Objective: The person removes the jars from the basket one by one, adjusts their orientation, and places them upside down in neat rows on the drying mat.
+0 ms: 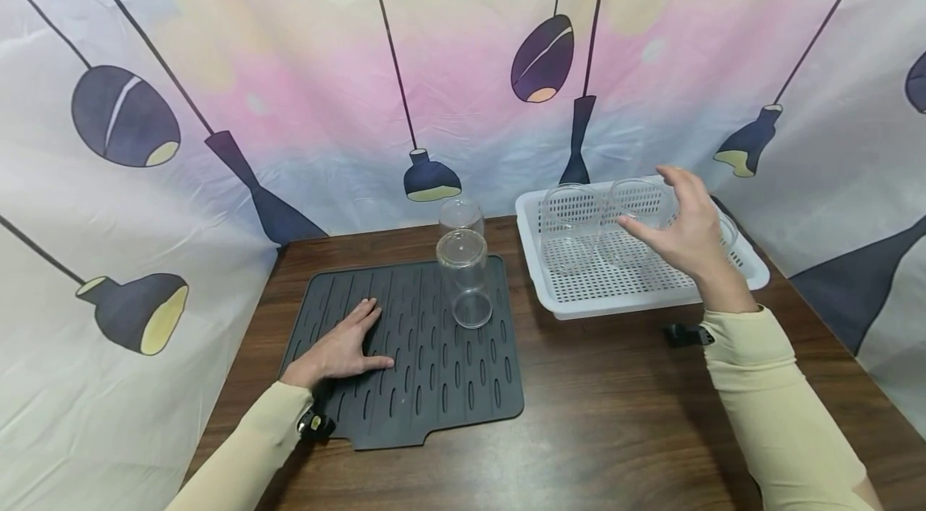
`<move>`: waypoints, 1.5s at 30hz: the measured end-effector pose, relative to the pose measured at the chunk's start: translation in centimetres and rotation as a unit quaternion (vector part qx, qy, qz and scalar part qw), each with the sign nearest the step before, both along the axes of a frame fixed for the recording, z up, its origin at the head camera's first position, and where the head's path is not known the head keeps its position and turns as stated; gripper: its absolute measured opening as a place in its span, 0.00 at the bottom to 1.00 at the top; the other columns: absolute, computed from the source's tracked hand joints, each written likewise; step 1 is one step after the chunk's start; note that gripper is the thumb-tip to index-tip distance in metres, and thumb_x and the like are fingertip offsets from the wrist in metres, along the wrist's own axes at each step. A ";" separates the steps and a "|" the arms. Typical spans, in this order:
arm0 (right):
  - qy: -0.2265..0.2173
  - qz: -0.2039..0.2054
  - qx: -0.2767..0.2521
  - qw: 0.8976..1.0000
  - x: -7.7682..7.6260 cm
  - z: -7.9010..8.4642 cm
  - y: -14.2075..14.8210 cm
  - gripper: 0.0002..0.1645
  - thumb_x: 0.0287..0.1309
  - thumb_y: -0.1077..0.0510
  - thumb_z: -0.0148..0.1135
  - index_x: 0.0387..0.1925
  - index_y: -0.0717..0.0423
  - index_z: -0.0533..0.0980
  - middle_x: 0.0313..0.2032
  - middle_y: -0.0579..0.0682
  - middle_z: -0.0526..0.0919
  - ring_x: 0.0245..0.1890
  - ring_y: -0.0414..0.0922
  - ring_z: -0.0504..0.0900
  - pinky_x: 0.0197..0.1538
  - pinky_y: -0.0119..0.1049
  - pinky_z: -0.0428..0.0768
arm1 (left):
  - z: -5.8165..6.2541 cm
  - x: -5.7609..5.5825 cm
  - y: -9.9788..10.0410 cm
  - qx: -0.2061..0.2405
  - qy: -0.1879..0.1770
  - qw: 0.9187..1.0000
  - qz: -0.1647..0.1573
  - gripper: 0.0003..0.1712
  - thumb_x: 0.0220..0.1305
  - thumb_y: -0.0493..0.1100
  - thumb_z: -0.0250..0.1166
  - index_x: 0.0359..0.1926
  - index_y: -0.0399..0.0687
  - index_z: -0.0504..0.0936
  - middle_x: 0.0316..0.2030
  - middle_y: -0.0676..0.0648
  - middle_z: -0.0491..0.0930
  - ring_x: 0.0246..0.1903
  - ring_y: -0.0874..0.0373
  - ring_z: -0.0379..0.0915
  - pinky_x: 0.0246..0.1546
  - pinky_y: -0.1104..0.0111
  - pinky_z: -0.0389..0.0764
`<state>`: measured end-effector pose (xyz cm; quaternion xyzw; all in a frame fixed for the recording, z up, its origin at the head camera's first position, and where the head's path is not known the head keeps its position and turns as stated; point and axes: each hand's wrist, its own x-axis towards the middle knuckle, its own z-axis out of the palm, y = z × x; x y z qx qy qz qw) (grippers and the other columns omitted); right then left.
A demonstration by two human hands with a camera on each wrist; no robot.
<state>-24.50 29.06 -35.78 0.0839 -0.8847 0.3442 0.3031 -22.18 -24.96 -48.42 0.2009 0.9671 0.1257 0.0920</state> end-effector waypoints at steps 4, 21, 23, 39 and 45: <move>-0.006 -0.011 -0.007 1.000 0.0 -0.2 1.0 0.52 0.42 0.53 0.78 0.69 0.56 0.65 0.65 0.63 0.68 0.62 0.63 0.67 0.61 0.61 0.66 | 0.0 0.0 0.0 0.003 0.002 1.000 -0.002 0.60 0.52 0.69 0.68 0.73 0.34 0.58 0.76 0.37 0.48 0.75 0.41 0.41 0.69 0.45 0.58; -0.050 -0.066 -0.040 0.996 0.3 -1.5 4.5 0.58 0.43 0.51 0.77 0.73 0.54 0.58 0.72 0.62 0.57 0.73 0.59 0.52 0.73 0.62 0.48 | -0.3 -0.1 -0.1 0.004 0.016 1.000 -0.007 0.60 0.52 0.70 0.68 0.72 0.34 0.58 0.75 0.36 0.50 0.75 0.40 0.42 0.69 0.46 0.58; -0.063 -0.070 -0.035 0.995 0.3 -1.7 4.8 0.59 0.44 0.50 0.76 0.74 0.55 0.56 0.73 0.62 0.55 0.74 0.59 0.51 0.72 0.63 0.48 | -0.2 -0.1 0.0 0.004 0.013 1.000 -0.005 0.60 0.52 0.70 0.68 0.73 0.34 0.58 0.75 0.36 0.49 0.75 0.40 0.42 0.70 0.46 0.57; -0.140 -0.105 -0.046 0.984 0.3 -2.6 6.0 0.66 0.47 0.42 0.73 0.77 0.55 0.45 0.73 0.67 0.50 0.72 0.65 0.49 0.68 0.69 0.51 | -0.1 -0.2 0.1 0.003 0.006 1.000 -0.006 0.60 0.52 0.70 0.68 0.73 0.34 0.58 0.75 0.36 0.49 0.75 0.40 0.42 0.70 0.46 0.57; -0.175 -0.120 -0.056 0.976 0.2 -3.2 6.4 0.71 0.47 0.38 0.73 0.77 0.56 0.38 0.71 0.72 0.51 0.69 0.71 0.53 0.63 0.71 0.56 | 0.0 -0.2 0.1 0.003 0.007 1.000 -0.006 0.60 0.52 0.69 0.68 0.72 0.33 0.58 0.75 0.35 0.49 0.75 0.40 0.42 0.69 0.45 0.58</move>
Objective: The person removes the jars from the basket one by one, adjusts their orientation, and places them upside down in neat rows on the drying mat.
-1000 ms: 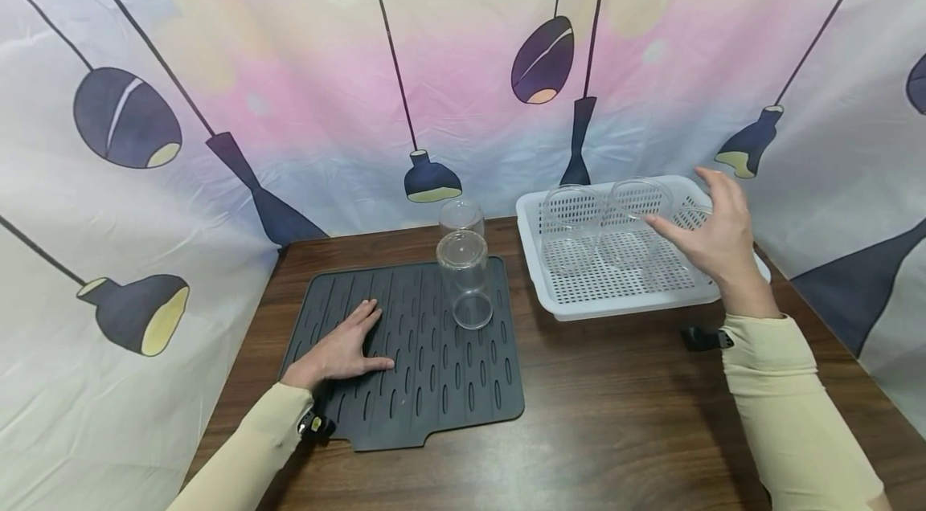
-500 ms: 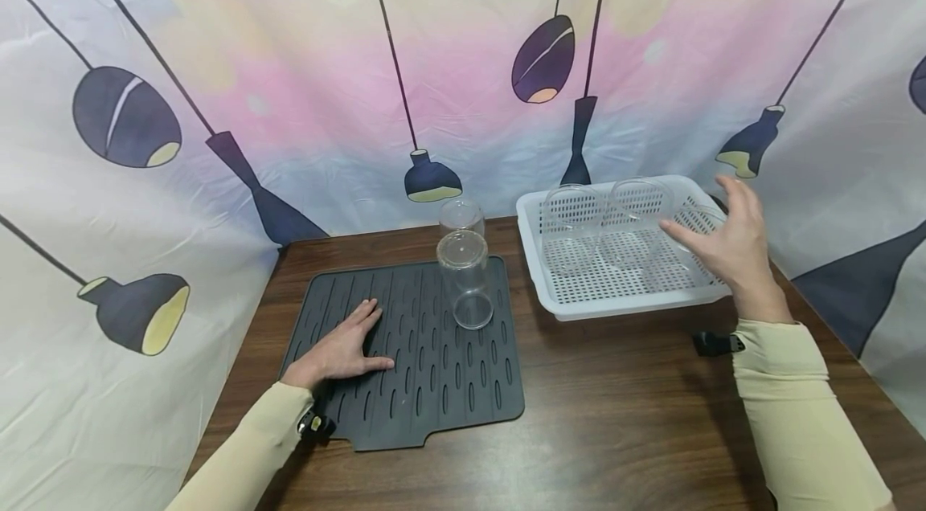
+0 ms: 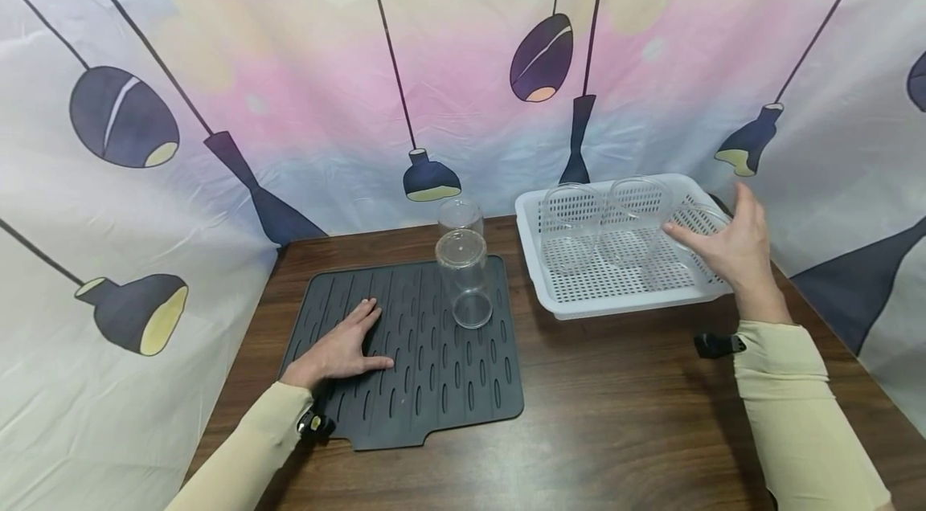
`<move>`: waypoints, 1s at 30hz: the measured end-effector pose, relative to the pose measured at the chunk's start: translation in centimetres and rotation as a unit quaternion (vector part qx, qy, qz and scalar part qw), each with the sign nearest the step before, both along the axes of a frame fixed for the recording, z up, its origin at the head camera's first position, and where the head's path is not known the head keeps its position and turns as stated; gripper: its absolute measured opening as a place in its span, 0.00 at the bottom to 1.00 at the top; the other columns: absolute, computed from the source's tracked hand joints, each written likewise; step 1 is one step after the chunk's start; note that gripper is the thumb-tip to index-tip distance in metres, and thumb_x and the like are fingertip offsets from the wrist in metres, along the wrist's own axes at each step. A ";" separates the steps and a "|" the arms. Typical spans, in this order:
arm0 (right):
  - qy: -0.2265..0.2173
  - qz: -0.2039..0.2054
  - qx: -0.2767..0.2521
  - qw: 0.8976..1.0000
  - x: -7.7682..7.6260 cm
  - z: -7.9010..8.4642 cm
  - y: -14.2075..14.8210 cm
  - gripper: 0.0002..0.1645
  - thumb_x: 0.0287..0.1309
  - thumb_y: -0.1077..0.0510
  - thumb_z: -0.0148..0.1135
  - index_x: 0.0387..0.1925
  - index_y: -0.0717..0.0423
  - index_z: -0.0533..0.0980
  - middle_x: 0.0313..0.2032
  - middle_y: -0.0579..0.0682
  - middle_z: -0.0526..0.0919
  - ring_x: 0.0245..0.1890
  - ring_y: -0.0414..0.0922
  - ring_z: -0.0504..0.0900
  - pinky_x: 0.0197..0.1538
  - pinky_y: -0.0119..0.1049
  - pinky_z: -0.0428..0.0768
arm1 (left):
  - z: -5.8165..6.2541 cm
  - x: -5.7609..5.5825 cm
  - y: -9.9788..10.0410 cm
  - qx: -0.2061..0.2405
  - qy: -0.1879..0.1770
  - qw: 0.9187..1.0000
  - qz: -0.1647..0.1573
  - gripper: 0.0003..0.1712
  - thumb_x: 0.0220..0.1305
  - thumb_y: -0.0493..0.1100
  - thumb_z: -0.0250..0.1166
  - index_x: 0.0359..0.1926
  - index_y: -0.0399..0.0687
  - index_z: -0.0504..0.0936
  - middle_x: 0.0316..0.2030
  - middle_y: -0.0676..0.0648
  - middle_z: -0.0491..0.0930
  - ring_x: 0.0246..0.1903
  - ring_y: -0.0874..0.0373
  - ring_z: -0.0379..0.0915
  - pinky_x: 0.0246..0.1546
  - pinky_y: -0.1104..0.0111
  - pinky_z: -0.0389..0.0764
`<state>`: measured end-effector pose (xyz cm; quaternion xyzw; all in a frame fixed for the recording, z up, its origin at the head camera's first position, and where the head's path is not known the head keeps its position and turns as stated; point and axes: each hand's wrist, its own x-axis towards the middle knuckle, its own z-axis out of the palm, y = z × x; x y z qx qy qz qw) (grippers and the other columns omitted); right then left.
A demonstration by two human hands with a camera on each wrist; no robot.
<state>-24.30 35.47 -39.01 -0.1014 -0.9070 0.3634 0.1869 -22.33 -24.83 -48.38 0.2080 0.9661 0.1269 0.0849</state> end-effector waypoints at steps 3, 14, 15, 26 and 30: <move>-0.016 0.001 -0.019 1.000 -0.1 -0.4 0.3 0.72 0.48 0.37 0.72 0.77 0.56 0.36 0.73 0.71 0.47 0.70 0.71 0.51 0.65 0.71 0.55 | 0.1 0.0 0.0 -0.001 0.000 1.000 0.001 0.60 0.52 0.69 0.68 0.72 0.33 0.58 0.75 0.35 0.49 0.75 0.40 0.42 0.69 0.46 0.58; -0.049 0.017 -0.089 0.995 0.4 -1.5 1.1 0.71 0.52 0.38 0.70 0.77 0.52 0.31 0.76 0.64 0.40 0.73 0.68 0.45 0.68 0.69 0.49 | -0.1 0.1 -0.1 0.001 -0.003 1.000 0.005 0.60 0.52 0.69 0.68 0.73 0.35 0.57 0.75 0.36 0.49 0.75 0.41 0.42 0.70 0.46 0.58; -0.053 0.017 -0.088 0.995 0.4 -1.5 1.2 0.71 0.52 0.38 0.70 0.77 0.52 0.31 0.76 0.64 0.40 0.73 0.69 0.45 0.68 0.69 0.49 | -0.1 0.2 -0.1 0.001 -0.003 1.000 0.006 0.60 0.52 0.69 0.68 0.73 0.35 0.57 0.75 0.37 0.49 0.75 0.41 0.42 0.70 0.46 0.58; -0.074 0.035 -0.074 0.994 0.6 -2.1 1.4 0.71 0.52 0.37 0.69 0.77 0.58 0.32 0.74 0.69 0.45 0.71 0.71 0.51 0.65 0.71 0.53 | -0.3 0.1 -0.1 0.003 -0.003 1.000 0.007 0.60 0.52 0.69 0.68 0.73 0.34 0.58 0.75 0.36 0.49 0.75 0.41 0.42 0.69 0.46 0.58; -0.091 0.045 -0.078 0.992 0.7 -2.1 1.6 0.74 0.51 0.38 0.71 0.76 0.60 0.30 0.73 0.71 0.45 0.69 0.73 0.52 0.63 0.72 0.55 | -0.3 0.1 -0.1 0.003 0.000 1.000 0.007 0.60 0.52 0.69 0.68 0.73 0.35 0.58 0.75 0.37 0.49 0.75 0.41 0.42 0.70 0.46 0.58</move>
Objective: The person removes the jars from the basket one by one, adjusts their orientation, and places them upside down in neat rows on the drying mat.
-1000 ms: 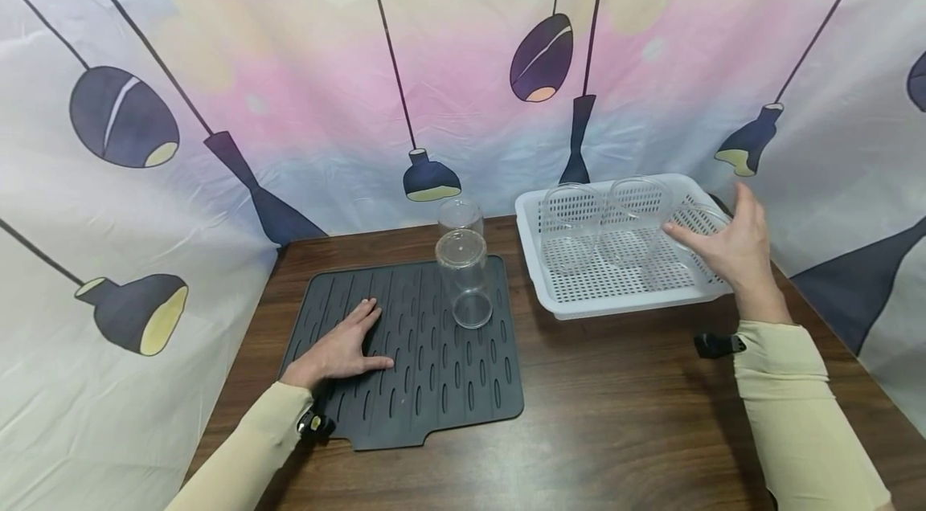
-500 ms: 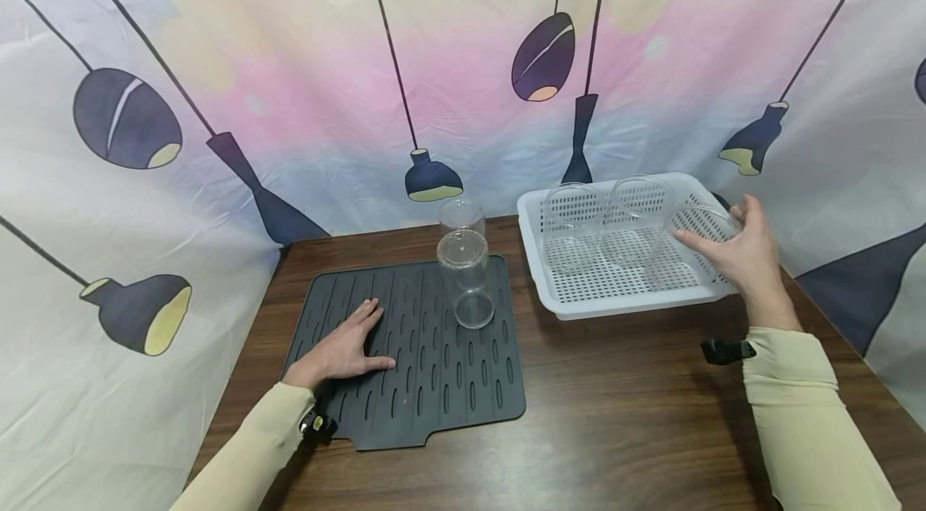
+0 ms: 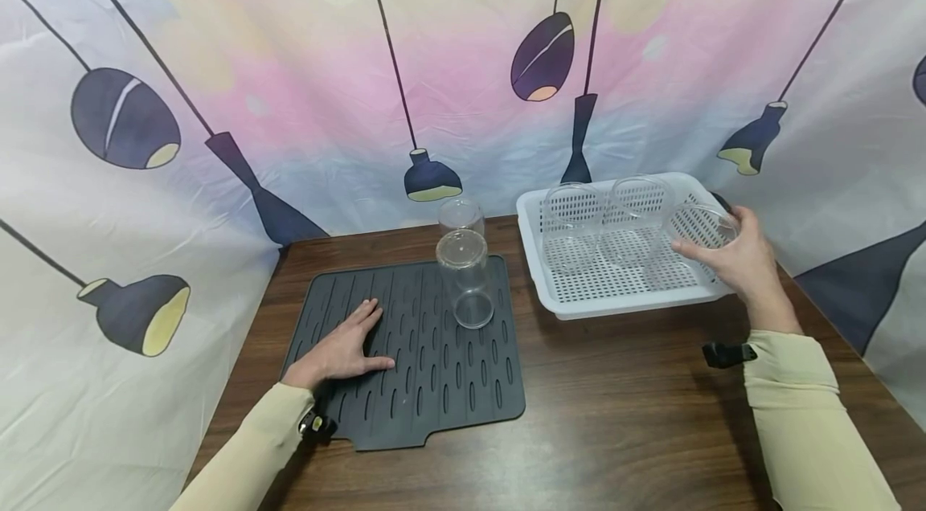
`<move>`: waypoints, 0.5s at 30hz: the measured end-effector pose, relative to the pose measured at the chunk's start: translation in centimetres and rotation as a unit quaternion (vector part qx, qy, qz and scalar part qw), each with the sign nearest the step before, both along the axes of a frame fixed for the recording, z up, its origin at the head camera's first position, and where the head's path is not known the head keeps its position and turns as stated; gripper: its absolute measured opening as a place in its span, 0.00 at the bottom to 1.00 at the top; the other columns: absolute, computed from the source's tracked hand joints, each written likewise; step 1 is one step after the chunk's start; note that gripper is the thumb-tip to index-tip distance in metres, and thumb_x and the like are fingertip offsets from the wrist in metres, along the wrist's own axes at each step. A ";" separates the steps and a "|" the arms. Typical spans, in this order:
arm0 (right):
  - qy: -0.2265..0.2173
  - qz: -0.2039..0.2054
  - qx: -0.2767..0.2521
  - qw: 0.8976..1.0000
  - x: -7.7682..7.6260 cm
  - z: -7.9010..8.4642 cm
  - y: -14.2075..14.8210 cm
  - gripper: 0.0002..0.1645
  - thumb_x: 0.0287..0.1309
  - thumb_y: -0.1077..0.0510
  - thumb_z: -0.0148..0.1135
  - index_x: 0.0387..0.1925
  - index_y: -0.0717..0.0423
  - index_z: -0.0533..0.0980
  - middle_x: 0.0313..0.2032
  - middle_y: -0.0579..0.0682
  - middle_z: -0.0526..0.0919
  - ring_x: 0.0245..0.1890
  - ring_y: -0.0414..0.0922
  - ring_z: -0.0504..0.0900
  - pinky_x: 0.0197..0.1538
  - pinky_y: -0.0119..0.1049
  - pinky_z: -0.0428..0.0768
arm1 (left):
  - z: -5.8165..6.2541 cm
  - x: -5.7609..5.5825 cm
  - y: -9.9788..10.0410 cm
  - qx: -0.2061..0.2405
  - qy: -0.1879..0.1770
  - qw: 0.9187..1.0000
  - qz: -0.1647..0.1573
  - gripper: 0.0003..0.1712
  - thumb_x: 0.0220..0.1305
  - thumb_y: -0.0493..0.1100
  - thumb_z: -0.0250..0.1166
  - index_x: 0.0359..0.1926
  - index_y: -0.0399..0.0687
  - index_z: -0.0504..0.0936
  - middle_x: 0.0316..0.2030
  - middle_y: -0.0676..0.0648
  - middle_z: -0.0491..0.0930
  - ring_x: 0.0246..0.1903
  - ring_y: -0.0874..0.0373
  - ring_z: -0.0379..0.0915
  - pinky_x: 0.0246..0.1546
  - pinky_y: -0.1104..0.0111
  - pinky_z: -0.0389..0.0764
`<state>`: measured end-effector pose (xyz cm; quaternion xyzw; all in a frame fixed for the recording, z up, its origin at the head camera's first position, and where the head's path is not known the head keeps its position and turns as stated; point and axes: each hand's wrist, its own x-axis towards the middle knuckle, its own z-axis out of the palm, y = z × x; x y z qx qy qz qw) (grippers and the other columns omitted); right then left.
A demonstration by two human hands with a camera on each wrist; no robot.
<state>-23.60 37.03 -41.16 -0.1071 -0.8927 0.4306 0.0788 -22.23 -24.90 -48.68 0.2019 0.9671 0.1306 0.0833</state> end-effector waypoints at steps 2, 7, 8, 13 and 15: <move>-0.012 0.013 -0.004 1.000 0.0 0.1 0.1 0.75 0.50 0.39 0.72 0.75 0.62 0.29 0.73 0.73 0.45 0.68 0.75 0.52 0.62 0.72 0.56 | 0.0 0.0 0.0 -0.001 0.000 1.000 -0.001 0.60 0.52 0.70 0.68 0.73 0.35 0.58 0.75 0.37 0.49 0.75 0.41 0.42 0.69 0.46 0.58; -0.033 0.041 0.001 0.999 -0.2 0.2 0.3 0.76 0.50 0.41 0.73 0.74 0.66 0.28 0.71 0.76 0.46 0.66 0.76 0.54 0.61 0.72 0.57 | -0.1 -0.1 0.0 -0.002 0.001 1.000 0.000 0.61 0.52 0.70 0.68 0.73 0.34 0.58 0.75 0.36 0.49 0.75 0.40 0.42 0.69 0.45 0.58; -0.035 0.043 0.006 0.998 -0.2 0.2 0.3 0.75 0.51 0.41 0.73 0.74 0.67 0.29 0.71 0.76 0.47 0.65 0.76 0.55 0.61 0.71 0.58 | -0.1 -0.1 0.0 -0.003 0.001 1.000 0.001 0.61 0.52 0.70 0.68 0.73 0.35 0.57 0.75 0.36 0.49 0.75 0.40 0.42 0.69 0.45 0.58; -0.042 0.048 0.017 0.998 -0.3 0.2 0.4 0.74 0.50 0.40 0.73 0.73 0.71 0.32 0.70 0.78 0.49 0.66 0.75 0.55 0.61 0.70 0.59 | -0.1 -0.1 -0.1 -0.006 0.003 1.000 0.001 0.61 0.51 0.70 0.68 0.73 0.34 0.58 0.75 0.36 0.49 0.75 0.40 0.42 0.69 0.45 0.58; -0.043 0.048 0.018 0.998 -0.3 0.3 0.4 0.74 0.50 0.39 0.73 0.73 0.72 0.32 0.69 0.78 0.49 0.66 0.76 0.55 0.61 0.71 0.58 | -0.1 -0.1 -0.1 -0.004 0.003 1.000 0.000 0.61 0.51 0.70 0.68 0.73 0.35 0.58 0.75 0.36 0.49 0.75 0.40 0.43 0.69 0.45 0.58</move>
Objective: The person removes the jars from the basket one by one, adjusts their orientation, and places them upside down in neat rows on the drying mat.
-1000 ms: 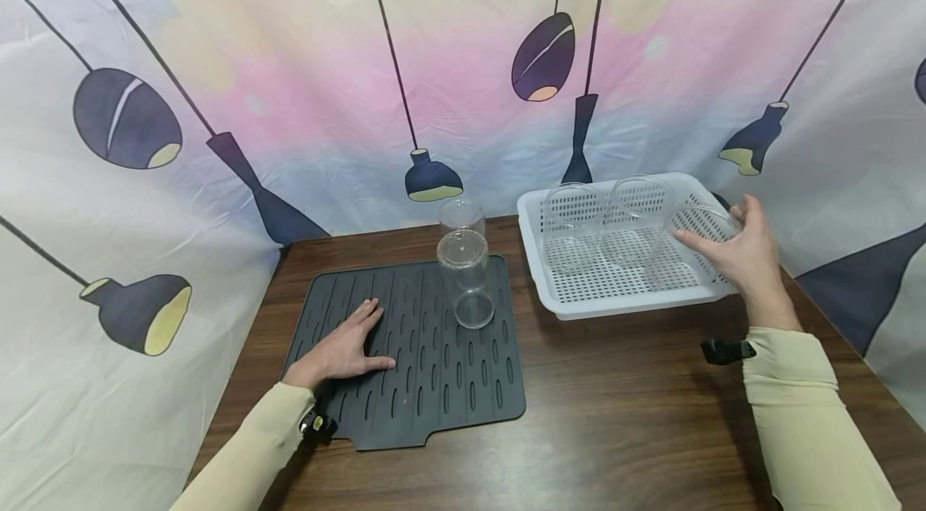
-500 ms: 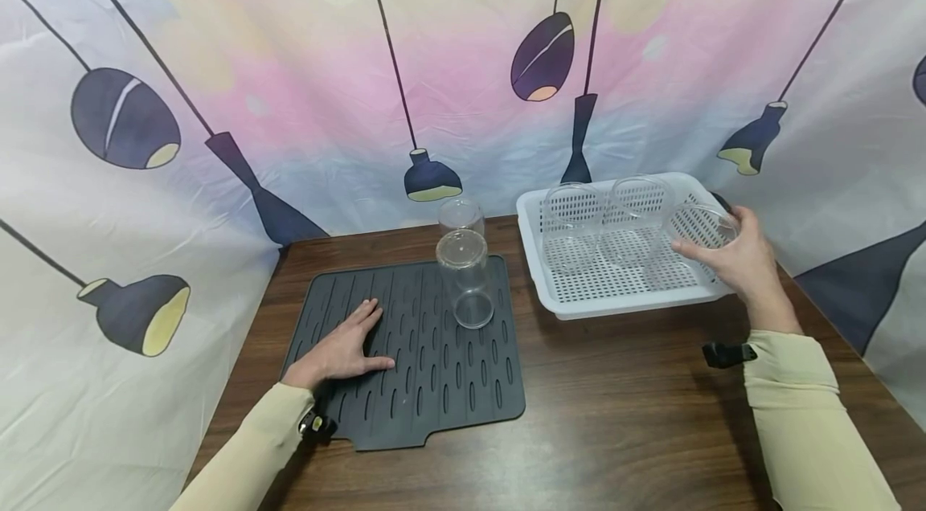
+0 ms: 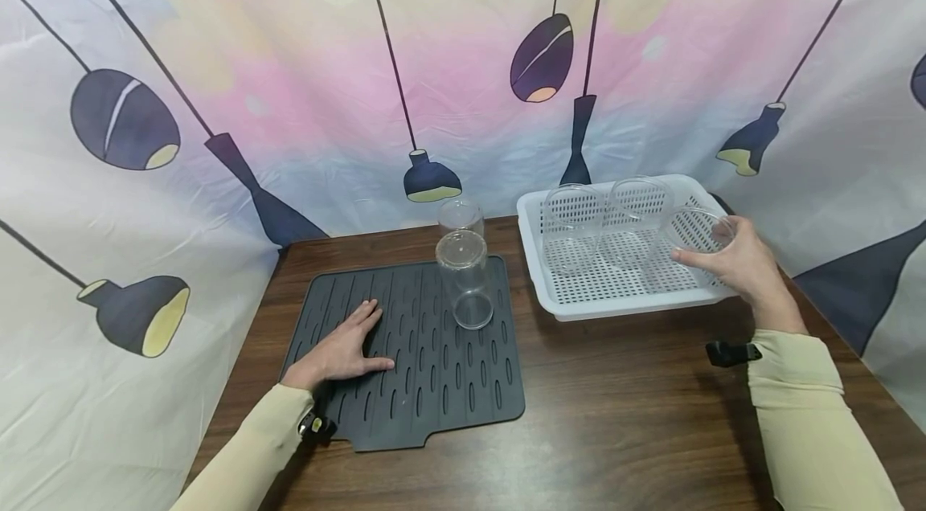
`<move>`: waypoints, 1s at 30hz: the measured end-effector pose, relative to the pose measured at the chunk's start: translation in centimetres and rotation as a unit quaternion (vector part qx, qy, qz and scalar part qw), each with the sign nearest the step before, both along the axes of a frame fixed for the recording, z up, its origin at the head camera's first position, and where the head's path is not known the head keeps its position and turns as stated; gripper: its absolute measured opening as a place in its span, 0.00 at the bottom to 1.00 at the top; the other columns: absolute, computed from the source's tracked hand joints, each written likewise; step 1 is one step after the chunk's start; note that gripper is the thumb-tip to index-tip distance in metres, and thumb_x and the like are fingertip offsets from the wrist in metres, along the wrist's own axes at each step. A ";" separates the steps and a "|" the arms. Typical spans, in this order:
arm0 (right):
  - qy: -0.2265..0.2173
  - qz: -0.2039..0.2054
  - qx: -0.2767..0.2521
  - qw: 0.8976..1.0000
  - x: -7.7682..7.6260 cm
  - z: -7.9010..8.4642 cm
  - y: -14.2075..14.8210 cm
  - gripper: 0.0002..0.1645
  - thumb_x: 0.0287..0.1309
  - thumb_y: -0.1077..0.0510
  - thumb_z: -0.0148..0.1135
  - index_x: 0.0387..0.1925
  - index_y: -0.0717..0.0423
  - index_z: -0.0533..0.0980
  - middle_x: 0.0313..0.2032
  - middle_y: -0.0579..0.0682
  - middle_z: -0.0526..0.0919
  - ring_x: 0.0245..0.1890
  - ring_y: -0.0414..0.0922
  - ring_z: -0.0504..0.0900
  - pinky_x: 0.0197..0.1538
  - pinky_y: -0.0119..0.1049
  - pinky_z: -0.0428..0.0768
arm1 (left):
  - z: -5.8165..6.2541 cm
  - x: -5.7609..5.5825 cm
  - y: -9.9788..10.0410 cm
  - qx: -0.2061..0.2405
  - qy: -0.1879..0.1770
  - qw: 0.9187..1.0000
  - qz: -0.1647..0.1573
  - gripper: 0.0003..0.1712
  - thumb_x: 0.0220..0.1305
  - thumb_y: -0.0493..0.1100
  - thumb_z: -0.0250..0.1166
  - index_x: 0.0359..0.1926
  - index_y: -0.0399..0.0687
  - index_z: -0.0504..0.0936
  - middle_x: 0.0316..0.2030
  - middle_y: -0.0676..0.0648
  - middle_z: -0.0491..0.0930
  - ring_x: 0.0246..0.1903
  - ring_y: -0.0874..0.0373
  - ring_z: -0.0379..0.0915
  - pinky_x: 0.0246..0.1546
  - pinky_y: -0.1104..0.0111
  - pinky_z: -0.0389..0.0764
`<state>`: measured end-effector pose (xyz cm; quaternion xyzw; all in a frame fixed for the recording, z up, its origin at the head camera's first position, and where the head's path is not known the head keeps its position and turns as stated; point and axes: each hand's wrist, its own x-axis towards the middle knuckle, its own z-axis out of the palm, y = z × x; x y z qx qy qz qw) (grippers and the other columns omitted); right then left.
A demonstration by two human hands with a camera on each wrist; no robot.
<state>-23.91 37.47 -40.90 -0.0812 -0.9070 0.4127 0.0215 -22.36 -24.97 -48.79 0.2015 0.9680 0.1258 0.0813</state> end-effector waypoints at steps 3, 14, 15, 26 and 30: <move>0.002 -0.004 0.006 1.000 0.1 0.1 -0.1 0.75 0.50 0.38 0.73 0.73 0.72 0.33 0.69 0.78 0.51 0.66 0.76 0.55 0.61 0.71 0.57 | 0.0 0.0 0.0 0.006 0.001 1.000 -0.001 0.61 0.52 0.70 0.68 0.73 0.34 0.58 0.75 0.36 0.49 0.75 0.40 0.43 0.69 0.45 0.58; 0.021 -0.028 0.005 0.999 0.2 0.0 -0.1 0.74 0.47 0.39 0.74 0.74 0.68 0.35 0.67 0.79 0.52 0.64 0.75 0.55 0.61 0.72 0.56 | 0.1 0.0 0.0 0.005 -0.004 1.000 0.000 0.61 0.52 0.70 0.68 0.73 0.35 0.57 0.75 0.36 0.48 0.75 0.40 0.42 0.69 0.45 0.58; 0.023 -0.028 0.003 0.999 0.2 0.1 0.0 0.74 0.48 0.39 0.74 0.74 0.68 0.35 0.68 0.79 0.51 0.64 0.75 0.54 0.61 0.73 0.55 | 0.1 0.0 0.0 0.006 -0.004 1.000 -0.001 0.61 0.52 0.69 0.68 0.73 0.34 0.57 0.75 0.36 0.48 0.75 0.40 0.42 0.69 0.45 0.58; 0.052 -0.032 -0.025 0.998 0.4 0.8 -0.2 0.72 0.49 0.44 0.75 0.74 0.68 0.36 0.71 0.76 0.50 0.70 0.73 0.51 0.68 0.68 0.50 | 0.2 -0.1 0.0 0.004 -0.006 1.000 -0.003 0.61 0.52 0.70 0.67 0.73 0.35 0.57 0.75 0.36 0.48 0.75 0.41 0.41 0.69 0.46 0.58; 0.065 -0.027 -0.014 0.997 0.4 1.1 -0.4 0.66 0.49 0.45 0.75 0.73 0.68 0.43 0.67 0.71 0.59 0.67 0.69 0.58 0.67 0.65 0.56 | -0.1 0.0 -0.1 0.010 -0.003 1.000 -0.005 0.61 0.52 0.70 0.68 0.73 0.34 0.57 0.75 0.36 0.49 0.75 0.40 0.42 0.69 0.45 0.58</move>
